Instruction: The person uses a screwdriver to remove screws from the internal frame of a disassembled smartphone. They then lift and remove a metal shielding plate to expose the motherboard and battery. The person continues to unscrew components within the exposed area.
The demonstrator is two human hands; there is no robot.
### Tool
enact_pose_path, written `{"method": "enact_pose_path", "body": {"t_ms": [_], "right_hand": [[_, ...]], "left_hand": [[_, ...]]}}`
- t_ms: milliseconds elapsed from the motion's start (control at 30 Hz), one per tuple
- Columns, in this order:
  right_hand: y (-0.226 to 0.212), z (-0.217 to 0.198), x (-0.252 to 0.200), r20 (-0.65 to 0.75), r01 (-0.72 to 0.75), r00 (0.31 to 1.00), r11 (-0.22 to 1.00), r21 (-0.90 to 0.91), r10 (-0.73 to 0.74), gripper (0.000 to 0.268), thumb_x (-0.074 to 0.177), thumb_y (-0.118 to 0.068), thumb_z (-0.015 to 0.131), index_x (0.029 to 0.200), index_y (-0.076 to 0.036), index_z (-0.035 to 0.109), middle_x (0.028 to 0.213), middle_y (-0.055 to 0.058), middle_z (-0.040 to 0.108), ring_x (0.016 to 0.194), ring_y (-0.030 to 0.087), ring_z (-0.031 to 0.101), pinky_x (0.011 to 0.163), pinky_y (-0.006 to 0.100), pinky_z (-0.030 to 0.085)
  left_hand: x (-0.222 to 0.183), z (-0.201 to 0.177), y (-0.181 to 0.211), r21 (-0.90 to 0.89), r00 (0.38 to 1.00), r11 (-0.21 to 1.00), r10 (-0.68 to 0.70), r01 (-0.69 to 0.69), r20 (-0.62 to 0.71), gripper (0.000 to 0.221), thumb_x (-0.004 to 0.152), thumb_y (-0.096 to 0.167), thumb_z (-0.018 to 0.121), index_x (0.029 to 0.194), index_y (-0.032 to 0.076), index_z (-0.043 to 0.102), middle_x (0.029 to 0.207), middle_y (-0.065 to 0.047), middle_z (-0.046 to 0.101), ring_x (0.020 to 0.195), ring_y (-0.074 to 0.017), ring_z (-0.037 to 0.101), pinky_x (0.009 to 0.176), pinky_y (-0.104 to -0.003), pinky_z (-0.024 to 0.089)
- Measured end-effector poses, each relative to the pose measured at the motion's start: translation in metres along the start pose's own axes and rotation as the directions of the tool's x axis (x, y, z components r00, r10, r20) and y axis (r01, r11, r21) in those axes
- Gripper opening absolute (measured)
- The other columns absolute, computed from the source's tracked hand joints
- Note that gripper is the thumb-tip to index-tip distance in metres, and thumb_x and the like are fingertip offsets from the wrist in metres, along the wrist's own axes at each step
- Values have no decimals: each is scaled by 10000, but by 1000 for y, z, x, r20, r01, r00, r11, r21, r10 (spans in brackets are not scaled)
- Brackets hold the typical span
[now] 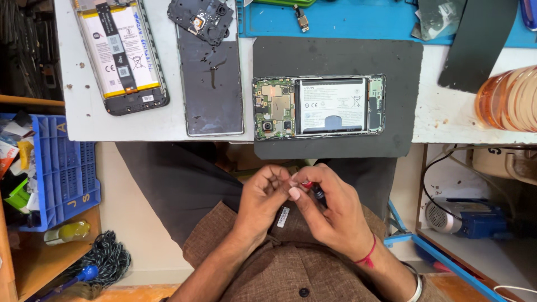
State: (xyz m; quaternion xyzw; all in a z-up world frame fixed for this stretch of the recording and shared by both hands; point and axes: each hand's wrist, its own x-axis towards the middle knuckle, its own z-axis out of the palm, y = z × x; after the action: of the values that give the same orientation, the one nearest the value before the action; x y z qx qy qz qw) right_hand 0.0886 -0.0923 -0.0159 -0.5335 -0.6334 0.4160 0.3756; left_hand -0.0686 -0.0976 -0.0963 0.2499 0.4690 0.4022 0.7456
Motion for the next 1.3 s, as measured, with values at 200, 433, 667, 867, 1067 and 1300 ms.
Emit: {"method": "enact_pose_path", "body": {"t_ms": [200, 433, 667, 867, 1067, 1300], "right_hand": [[3, -4, -2, 47, -190, 981, 978, 83, 187, 291, 955, -47, 683, 1244, -39, 649, 911, 43, 758, 628, 78, 679, 551, 223, 542], [3, 5, -6, -18, -288, 956, 948, 136, 293, 354, 972, -69, 681, 1320, -45, 623, 757, 16, 696, 578, 47, 636, 521, 198, 500], [0, 7, -9, 51, -312, 950, 928, 206, 308, 489, 978, -70, 639, 1449, -44, 511, 786, 14, 702, 560, 48, 627, 508, 200, 504], [-9, 0, -12, 131, -398, 915, 908, 131, 382, 539, 970, -96, 611, 1493, -77, 483, 712, -6, 710, 485, 67, 626, 463, 223, 507], [-11, -12, -16, 123, -196, 974, 980, 36, 191, 565, 916, -111, 670, 1455, -7, 536, 658, 34, 654, 511, 110, 577, 505, 246, 476], [5, -64, -8, -470, 74, 882, 994, 77, -30, 364, 1054, -143, 461, 1369, 30, 519, 904, 158, 706, 626, 159, 668, 493, 239, 534]], "left_hand": [[-3, -9, 7, -30, 999, 999, 17, -16, 27, 232, 1009, 156, 669, 1104, -40, 750, 914, -100, 745, 835, -129, 709, 803, -259, 601], [-15, -5, 22, 322, 928, 871, 352, -371, 118, 237, 958, 98, 761, 1186, 36, 776, 1030, -42, 679, 918, -103, 664, 802, -231, 561], [-19, -5, 48, 667, 746, 426, 593, -611, 304, 220, 852, 101, 848, 1066, 94, 797, 937, -40, 662, 809, -145, 657, 696, -266, 537], [-18, -1, 51, 669, 714, 365, 597, -648, 366, 95, 931, 108, 754, 966, 31, 710, 957, -54, 660, 851, -195, 657, 736, -336, 536], [2, -14, 5, 486, 972, 850, 235, -202, -6, 249, 1070, 164, 604, 863, 27, 620, 797, -40, 682, 749, -87, 621, 677, -270, 504], [20, -25, 4, 664, 922, 708, 380, -241, -71, 235, 823, 138, 767, 957, -12, 647, 867, -16, 643, 709, -105, 627, 613, -247, 504]]}}
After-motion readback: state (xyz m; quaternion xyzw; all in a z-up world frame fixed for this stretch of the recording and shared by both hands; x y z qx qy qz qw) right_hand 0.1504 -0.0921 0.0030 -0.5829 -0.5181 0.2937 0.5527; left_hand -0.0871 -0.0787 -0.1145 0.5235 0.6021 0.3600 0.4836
